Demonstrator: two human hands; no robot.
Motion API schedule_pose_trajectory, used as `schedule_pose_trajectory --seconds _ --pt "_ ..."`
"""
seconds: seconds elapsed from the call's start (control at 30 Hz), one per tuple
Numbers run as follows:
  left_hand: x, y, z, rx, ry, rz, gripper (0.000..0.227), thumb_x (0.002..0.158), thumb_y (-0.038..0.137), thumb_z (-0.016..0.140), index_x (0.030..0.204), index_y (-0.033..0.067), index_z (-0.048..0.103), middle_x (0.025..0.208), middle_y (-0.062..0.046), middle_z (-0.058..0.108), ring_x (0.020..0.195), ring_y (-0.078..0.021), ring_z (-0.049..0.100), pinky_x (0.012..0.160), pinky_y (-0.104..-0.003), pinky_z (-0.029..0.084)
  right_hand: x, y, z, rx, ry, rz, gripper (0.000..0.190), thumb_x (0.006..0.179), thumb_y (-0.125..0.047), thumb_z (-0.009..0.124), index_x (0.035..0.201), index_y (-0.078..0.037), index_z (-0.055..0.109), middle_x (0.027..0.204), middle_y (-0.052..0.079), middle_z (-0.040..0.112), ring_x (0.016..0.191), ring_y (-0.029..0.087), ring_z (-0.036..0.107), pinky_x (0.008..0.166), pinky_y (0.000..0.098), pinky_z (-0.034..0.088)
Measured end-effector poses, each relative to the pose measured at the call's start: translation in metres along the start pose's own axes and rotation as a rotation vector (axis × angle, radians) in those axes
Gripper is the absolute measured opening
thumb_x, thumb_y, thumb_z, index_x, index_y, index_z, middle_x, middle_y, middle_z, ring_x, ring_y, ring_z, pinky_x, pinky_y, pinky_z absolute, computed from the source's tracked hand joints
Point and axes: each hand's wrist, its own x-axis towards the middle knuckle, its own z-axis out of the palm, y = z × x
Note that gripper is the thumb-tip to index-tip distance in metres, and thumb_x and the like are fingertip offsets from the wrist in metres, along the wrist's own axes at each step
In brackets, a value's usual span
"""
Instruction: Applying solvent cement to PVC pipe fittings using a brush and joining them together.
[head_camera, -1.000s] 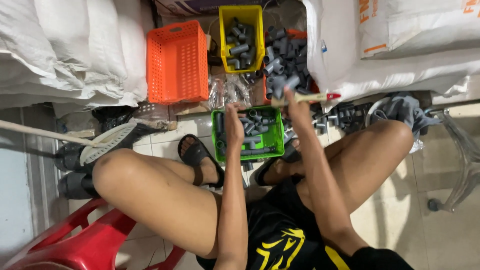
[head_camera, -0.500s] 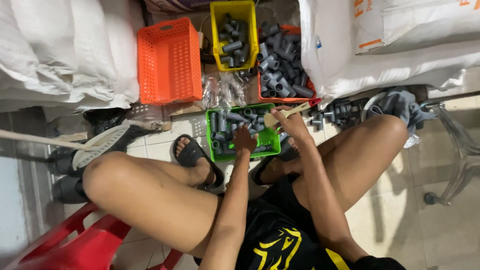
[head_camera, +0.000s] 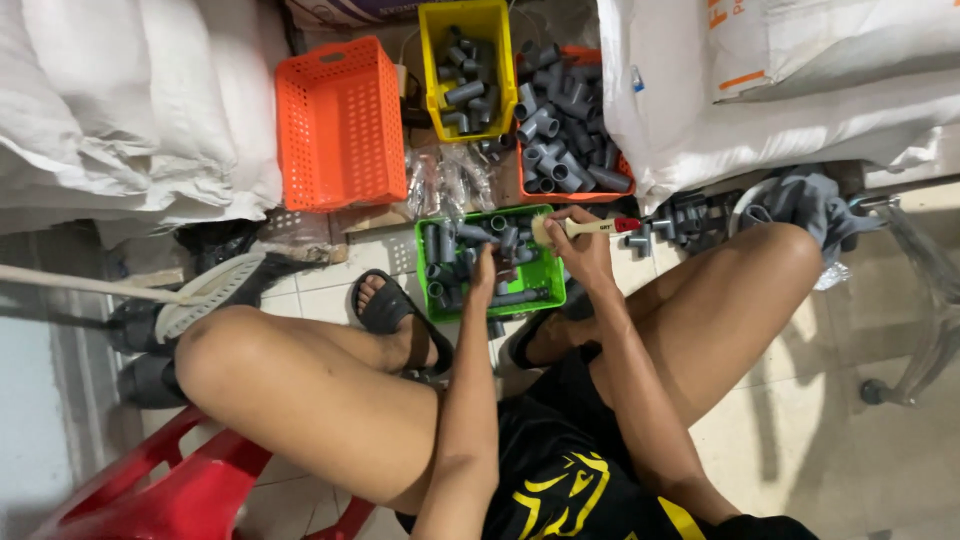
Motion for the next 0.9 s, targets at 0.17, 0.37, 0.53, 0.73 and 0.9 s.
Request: schedule_pose_trajectory --seconds 0.17,0.37,0.53,0.73,0.9 --pt "-0.052 0.059 0.019 -0.003 -0.101 0.037 0.029 0.083 0.034 0.054 0.101 0.0176 0.070 0.084 -0.004 0.072 0.071 -0.0208 0.071 0.066 -0.033 0.060 -0.004 0.003 0.009 -0.070 -0.040 -0.121 0.016 0.096 -0.015 0.073 0.106 -0.002 0.075 0.069 0.015 0.069 0.058 0.019 0.071 0.056 0.0290 0.060" --pt "-0.002 0.044 0.001 0.121 -0.134 0.047 0.037 0.080 0.033 0.056 0.113 0.0227 0.070 0.076 -0.008 0.069 0.056 -0.0240 0.066 0.047 -0.032 0.057 -0.019 0.009 0.021 -0.198 -0.154 -0.225 0.013 0.087 -0.011 0.074 0.099 -0.006 0.077 0.089 0.024 0.072 0.089 0.042 0.072 0.082 0.0503 0.056" --pt "-0.026 0.053 0.028 0.199 -0.096 0.120 0.054 0.093 0.061 0.059 0.108 0.0096 0.068 0.078 -0.017 0.067 0.055 -0.0303 0.067 0.045 -0.035 0.056 -0.032 -0.022 0.030 -0.204 -0.160 -0.266 0.017 0.089 -0.005 0.072 0.105 -0.003 0.076 0.092 0.026 0.071 0.093 0.048 0.070 0.083 0.0551 0.056" --pt "-0.044 0.073 0.027 0.369 -0.088 0.169 0.083 0.103 0.071 0.036 0.143 0.0011 0.055 0.139 -0.028 0.057 0.117 -0.0449 0.063 0.092 -0.052 0.060 -0.023 -0.016 0.033 -0.322 0.057 -0.307 0.008 0.090 -0.008 0.072 0.098 -0.010 0.073 0.096 0.016 0.070 0.095 0.038 0.071 0.084 0.0445 0.057" --pt "-0.176 0.152 0.065 0.404 0.041 0.109 0.094 0.100 0.077 0.023 0.160 0.0052 0.028 0.167 -0.021 0.020 0.153 -0.0417 0.016 0.126 -0.059 0.014 -0.027 -0.003 0.037 -0.171 -0.196 -0.328 0.015 0.080 -0.007 0.079 0.095 -0.008 0.077 0.090 0.021 0.074 0.094 0.041 0.072 0.088 0.0476 0.057"
